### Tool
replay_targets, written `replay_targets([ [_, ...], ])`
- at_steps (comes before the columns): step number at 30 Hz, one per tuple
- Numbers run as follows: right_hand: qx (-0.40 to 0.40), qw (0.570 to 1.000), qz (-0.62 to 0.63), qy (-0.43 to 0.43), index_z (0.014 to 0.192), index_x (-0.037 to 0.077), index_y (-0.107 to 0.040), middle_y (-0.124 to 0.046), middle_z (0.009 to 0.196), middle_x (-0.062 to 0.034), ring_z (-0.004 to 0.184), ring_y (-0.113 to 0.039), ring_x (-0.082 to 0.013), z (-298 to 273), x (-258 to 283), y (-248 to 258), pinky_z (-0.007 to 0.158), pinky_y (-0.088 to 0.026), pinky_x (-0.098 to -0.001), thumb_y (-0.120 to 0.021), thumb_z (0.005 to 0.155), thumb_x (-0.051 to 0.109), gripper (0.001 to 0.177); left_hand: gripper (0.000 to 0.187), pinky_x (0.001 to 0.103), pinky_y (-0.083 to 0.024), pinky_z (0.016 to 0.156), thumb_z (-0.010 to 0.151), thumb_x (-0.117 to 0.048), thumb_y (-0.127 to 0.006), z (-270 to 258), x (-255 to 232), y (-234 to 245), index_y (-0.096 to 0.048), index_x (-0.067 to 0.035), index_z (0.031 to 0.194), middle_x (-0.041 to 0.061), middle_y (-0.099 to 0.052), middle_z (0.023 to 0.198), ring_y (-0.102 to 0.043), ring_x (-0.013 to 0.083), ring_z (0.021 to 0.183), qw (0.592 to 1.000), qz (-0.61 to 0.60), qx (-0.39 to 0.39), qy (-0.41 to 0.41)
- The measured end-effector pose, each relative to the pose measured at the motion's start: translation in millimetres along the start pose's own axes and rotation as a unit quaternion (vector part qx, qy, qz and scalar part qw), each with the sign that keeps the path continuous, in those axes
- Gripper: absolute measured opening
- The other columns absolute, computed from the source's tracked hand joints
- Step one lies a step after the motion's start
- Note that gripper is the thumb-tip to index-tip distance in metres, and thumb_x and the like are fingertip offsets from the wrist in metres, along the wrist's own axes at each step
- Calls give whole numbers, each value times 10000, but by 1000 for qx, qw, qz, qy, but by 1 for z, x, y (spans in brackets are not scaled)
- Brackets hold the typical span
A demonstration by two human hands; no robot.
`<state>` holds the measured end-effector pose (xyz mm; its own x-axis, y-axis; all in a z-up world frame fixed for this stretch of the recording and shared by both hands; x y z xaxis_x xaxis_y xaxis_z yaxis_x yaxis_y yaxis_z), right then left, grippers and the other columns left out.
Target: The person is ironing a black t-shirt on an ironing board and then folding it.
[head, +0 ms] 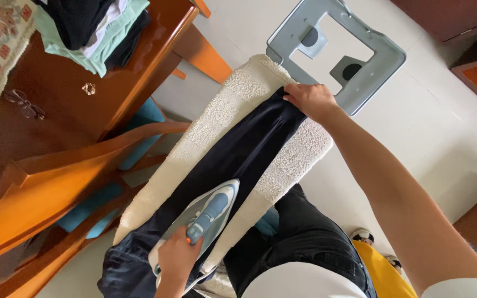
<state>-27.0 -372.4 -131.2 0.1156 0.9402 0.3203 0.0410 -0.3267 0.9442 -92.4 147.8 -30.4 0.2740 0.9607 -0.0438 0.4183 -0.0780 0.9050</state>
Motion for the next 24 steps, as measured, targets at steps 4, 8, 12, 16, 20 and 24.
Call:
replay_targets([
  [4,26,1000,0,-14,1216,185,-635,-724,910,-67,795,-707,-324,-1,5,4,676,-569,-455,-530,1049,441,324,407,491,-575,593,733,-447,-778,18,-15,3,-630,-99,883,137,-736,730,-727,364,654,999,24,-12,-22],
  [8,32,999,8,-41,1187,185,-640,-725,946,-76,824,-715,-325,3,9,10,717,-577,-456,-525,1047,454,324,405,483,-578,588,761,-459,-765,40,-46,16,-628,-100,888,128,-727,703,-722,359,632,997,52,-12,-54],
  [12,41,998,-4,-55,1137,179,-639,-722,935,-76,842,-715,-326,1,7,6,725,-582,-461,-529,1040,458,315,362,464,-575,564,817,-444,-741,56,-76,25,-613,-105,823,106,-713,665,-716,339,606,995,48,-29,-80],
  [16,21,999,-11,-46,1136,187,-633,-721,940,-71,856,-715,-316,0,5,7,732,-585,-456,-532,1037,453,301,354,460,-565,536,807,-429,-752,73,-110,44,-610,-104,799,108,-704,642,-707,339,580,990,38,-75,-111],
  [20,42,998,11,-40,1170,174,-606,-710,943,-48,827,-709,-315,1,5,6,702,-582,-458,-514,1050,431,298,362,457,-560,510,782,-409,-775,94,-140,54,-602,-91,785,107,-695,647,-706,331,577,980,29,-113,-163],
  [24,39,999,-2,-19,1186,167,-605,-698,921,-52,792,-707,-313,1,7,6,675,-582,-449,-522,1052,413,291,361,451,-574,522,808,-394,-778,112,-172,61,-603,-78,800,110,-695,667,-712,327,592,976,27,-98,-191],
])
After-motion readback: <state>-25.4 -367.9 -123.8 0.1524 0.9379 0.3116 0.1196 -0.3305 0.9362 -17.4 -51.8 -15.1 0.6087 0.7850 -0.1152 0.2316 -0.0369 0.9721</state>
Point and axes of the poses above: each hand's wrist, its own z-axis towards the middle knuckle, its own y-axis out of the back of the hand, x = y × z, the point moved 6 cm from there along z, towards the middle knuckle
